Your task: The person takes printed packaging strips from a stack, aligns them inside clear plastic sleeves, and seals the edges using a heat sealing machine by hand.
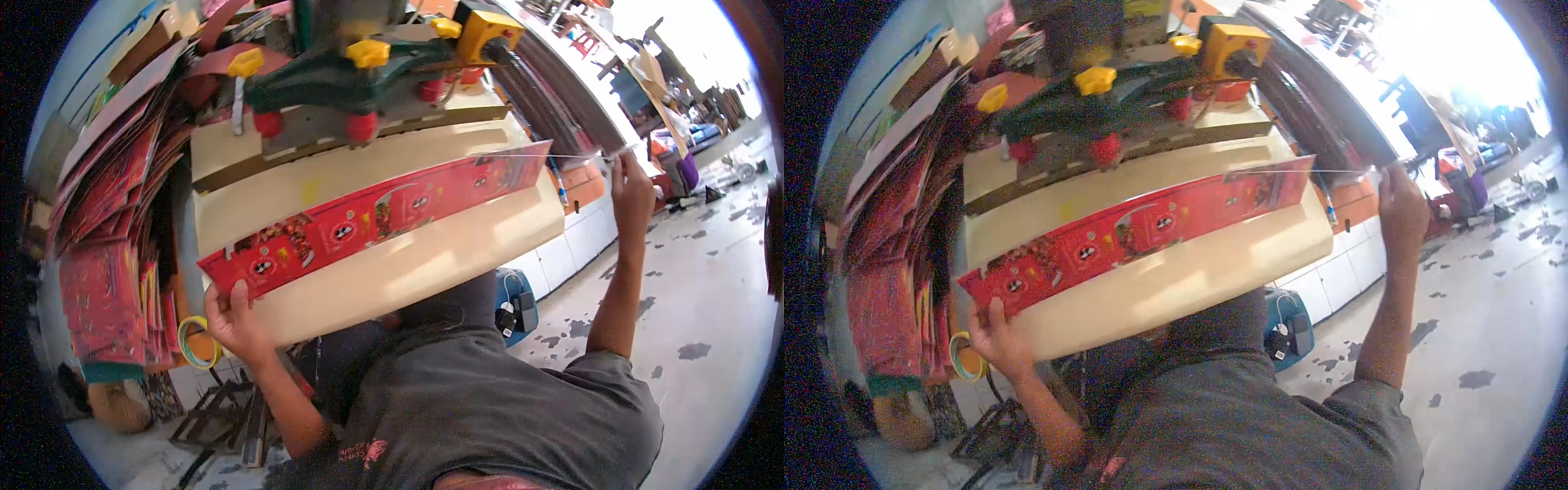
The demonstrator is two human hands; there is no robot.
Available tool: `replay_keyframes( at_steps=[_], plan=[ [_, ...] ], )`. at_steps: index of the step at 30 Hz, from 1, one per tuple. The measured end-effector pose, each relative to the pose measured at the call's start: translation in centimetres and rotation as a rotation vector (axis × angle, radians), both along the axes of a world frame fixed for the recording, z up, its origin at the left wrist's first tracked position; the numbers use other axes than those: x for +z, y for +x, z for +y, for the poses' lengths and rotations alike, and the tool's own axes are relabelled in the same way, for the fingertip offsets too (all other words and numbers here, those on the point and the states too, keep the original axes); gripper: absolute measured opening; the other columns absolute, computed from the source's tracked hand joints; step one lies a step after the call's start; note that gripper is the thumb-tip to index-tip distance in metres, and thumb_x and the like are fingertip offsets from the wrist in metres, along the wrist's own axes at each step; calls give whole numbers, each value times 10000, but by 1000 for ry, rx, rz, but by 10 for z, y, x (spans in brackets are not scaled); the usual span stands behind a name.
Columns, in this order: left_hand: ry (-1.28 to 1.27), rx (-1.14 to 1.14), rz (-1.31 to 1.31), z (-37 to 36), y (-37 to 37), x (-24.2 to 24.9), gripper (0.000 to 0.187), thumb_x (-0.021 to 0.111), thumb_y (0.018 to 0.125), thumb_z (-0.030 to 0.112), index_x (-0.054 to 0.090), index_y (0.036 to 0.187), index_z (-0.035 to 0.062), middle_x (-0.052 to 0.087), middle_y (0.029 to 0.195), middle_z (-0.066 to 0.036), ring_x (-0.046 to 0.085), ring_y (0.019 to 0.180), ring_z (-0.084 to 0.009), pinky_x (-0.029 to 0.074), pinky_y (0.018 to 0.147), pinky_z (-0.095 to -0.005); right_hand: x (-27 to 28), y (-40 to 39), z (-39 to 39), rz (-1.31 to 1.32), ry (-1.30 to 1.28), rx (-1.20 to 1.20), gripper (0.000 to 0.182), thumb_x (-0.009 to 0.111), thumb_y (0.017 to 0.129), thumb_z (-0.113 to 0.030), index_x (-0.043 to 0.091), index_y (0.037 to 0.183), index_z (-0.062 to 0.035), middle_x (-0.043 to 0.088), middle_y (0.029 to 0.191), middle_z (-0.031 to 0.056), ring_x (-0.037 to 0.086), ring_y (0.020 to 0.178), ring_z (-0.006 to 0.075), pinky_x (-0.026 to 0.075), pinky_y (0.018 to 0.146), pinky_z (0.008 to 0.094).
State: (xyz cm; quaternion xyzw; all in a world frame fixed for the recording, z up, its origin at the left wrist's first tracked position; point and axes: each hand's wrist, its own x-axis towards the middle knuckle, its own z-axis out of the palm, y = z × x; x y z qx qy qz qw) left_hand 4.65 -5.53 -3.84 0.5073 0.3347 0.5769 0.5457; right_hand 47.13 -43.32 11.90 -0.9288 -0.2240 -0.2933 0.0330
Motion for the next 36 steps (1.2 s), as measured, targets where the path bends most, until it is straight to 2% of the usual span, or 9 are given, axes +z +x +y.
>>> replay_keyframes(
  at_steps=[4, 12, 19, 23, 25, 26, 28, 32, 36],
  plan=[
    [48, -75, 24, 4, -9, -6, 303, 715, 961, 117, 609, 1218, -5, 698, 1110, -87, 668, 933, -169, 566, 791, -322, -10, -15, 32, 113, 260, 304, 156, 631, 966, -115, 652, 1109, -56, 703, 961, 206, 702, 905, 381, 543, 753, 452],
    [84, 0, 16, 0, -4, 0, 214, 703, 964, 95, 634, 1141, -3, 694, 1016, -66, 632, 813, -106, 532, 653, -249, -17, -47, 118, 240, 163, 838, 272, 699, 887, -95, 671, 1154, -53, 683, 1191, 158, 655, 1114, 355, 536, 947, 429],
    [81, 10, 48, -2, -2, 5, 222, 724, 954, 112, 636, 1128, 5, 678, 953, -41, 598, 774, -88, 499, 650, -242, -25, -57, 152, 454, 124, 1094, 157, 708, 904, -73, 671, 1051, -35, 677, 1038, 103, 666, 943, 283, 527, 818, 397],
    [125, 48, 95, -1, 0, 5, 212, 727, 952, 113, 635, 1111, 9, 661, 922, -29, 555, 735, -73, 454, 619, -229, -24, -62, 157, 561, 225, 1054, 127, 690, 927, -107, 649, 1020, -33, 671, 938, 116, 675, 921, 295, 532, 819, 393],
    [83, 26, 5, -5, 3, 8, 191, 719, 957, 112, 634, 1099, 14, 653, 907, -22, 521, 712, -62, 412, 594, -223, -28, -62, 157, 666, 410, 973, 86, 655, 979, -88, 635, 999, -7, 657, 915, 75, 653, 878, 178, 507, 796, 317],
    [81, 25, 6, -3, 3, 5, 191, 719, 957, 112, 634, 1099, 14, 653, 907, -22, 521, 712, -62, 412, 594, -223, -33, -60, 156, 667, 409, 971, 86, 655, 979, -88, 635, 999, -7, 657, 915, 75, 653, 878, 178, 507, 796, 317],
    [100, 50, 32, -1, 0, -1, 187, 698, 967, 101, 626, 1112, 7, 665, 931, -32, 570, 740, -79, 469, 628, -233, -45, -52, 149, 671, 741, 834, 143, 611, 1020, -131, 626, 987, 7, 669, 886, 77, 670, 854, 146, 529, 763, 321],
    [13, 54, -7, -3, -4, 0, 228, 685, 978, 103, 604, 1165, 0, 674, 1022, -62, 628, 847, -122, 537, 745, -273, -40, -13, 107, 397, 881, 643, 162, 553, 1066, -153, 613, 1002, -17, 611, 876, 12, 578, 825, 89, 487, 773, 254],
    [8, 109, -102, 3, -11, -7, 335, 671, 1001, 169, 551, 1268, 7, 655, 1174, -105, 635, 1036, -194, 537, 915, -353, -38, 62, 13, 130, 883, 362, 210, 574, 1065, -203, 633, 1005, -11, 633, 848, 19, 578, 775, 84, 489, 735, 249]
  ],
)
